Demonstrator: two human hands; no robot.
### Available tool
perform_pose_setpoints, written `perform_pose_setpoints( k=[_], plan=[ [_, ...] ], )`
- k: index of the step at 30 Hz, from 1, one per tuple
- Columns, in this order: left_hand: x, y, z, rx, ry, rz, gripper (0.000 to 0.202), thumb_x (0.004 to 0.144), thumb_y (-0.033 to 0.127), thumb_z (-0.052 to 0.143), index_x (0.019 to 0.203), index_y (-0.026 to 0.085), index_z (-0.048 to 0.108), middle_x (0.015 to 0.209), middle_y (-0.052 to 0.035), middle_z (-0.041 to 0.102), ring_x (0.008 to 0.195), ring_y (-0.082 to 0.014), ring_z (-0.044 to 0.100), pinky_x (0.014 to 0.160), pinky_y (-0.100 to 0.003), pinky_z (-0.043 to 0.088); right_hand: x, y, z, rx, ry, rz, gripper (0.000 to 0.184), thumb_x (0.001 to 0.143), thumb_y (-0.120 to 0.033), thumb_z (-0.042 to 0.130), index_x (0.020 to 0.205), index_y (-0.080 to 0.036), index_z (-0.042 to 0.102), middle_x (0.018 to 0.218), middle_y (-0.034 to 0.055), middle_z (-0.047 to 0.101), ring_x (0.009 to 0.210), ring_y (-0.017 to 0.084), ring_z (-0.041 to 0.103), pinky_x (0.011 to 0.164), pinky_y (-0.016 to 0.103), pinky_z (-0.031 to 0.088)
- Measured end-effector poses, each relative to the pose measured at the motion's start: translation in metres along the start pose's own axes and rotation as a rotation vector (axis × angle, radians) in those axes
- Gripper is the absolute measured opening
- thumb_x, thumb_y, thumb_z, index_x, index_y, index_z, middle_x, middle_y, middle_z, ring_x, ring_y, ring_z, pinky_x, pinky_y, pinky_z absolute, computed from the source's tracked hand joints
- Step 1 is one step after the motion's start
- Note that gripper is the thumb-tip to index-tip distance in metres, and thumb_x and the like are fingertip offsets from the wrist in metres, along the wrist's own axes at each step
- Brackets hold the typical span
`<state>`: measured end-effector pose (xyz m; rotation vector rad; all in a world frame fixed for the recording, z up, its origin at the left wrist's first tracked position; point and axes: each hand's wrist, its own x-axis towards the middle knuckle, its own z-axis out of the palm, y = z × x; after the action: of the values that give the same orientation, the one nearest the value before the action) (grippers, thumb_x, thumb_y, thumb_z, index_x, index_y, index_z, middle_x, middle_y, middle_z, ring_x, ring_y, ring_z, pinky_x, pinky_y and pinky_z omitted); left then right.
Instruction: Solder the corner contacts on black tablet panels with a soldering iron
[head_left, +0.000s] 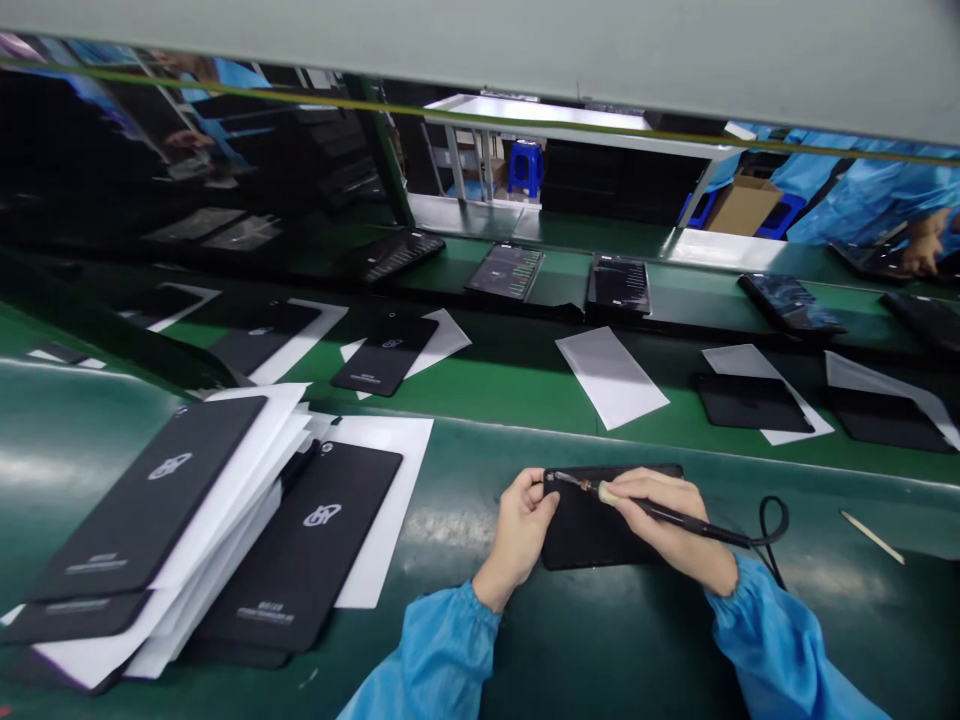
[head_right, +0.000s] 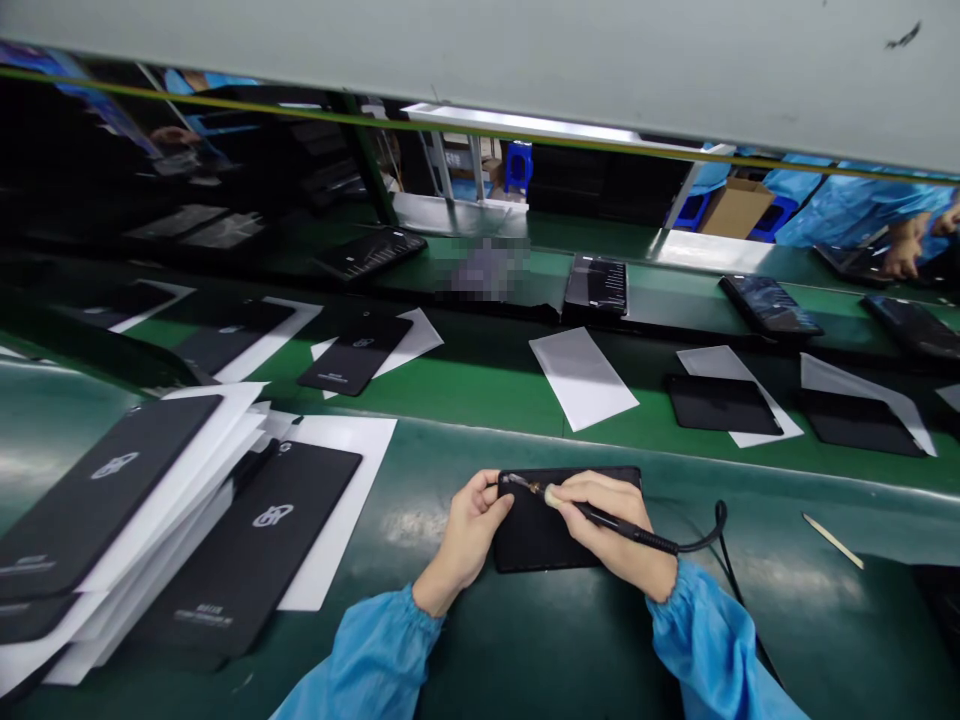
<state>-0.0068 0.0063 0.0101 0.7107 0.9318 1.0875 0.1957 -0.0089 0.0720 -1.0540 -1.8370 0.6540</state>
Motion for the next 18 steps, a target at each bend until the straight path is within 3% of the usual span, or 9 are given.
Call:
perform_pose_setpoints(
  k=[4, 18],
  plan=[
    [0.000, 0.001, 0.000, -0.004, -0.005, -0.007, 0.031, 0.072, 0.031, 0.079, 0.090, 0.016, 0.058, 0.073, -0.0037, 0.075, 0.058, -0.0133, 0.066, 0.058, -0.021, 0.050, -0.008, -0.001, 0.002, -0.015, 0.079, 0.007, 0.016, 0.088, -0.015, 0.065, 0.096, -0.022, 0.076, 0.085, 0.0039, 0.076, 0.077, 0.018, 0.073, 0.071, 0.029, 0.060],
    [0.000, -0.002, 0.000, 0.010, -0.002, 0.007, 0.027, 0.073, 0.027, 0.076, 0.091, 0.016, 0.059, 0.074, -0.0034, 0.075, 0.060, -0.0138, 0.067, 0.059, -0.021, 0.050, -0.006, -0.001, 0.012, -0.003, 0.037, 0.026, 0.015, 0.089, -0.018, 0.065, 0.098, -0.023, 0.076, 0.090, 0.0042, 0.077, 0.080, 0.018, 0.074, 0.076, 0.029, 0.061]
  ],
)
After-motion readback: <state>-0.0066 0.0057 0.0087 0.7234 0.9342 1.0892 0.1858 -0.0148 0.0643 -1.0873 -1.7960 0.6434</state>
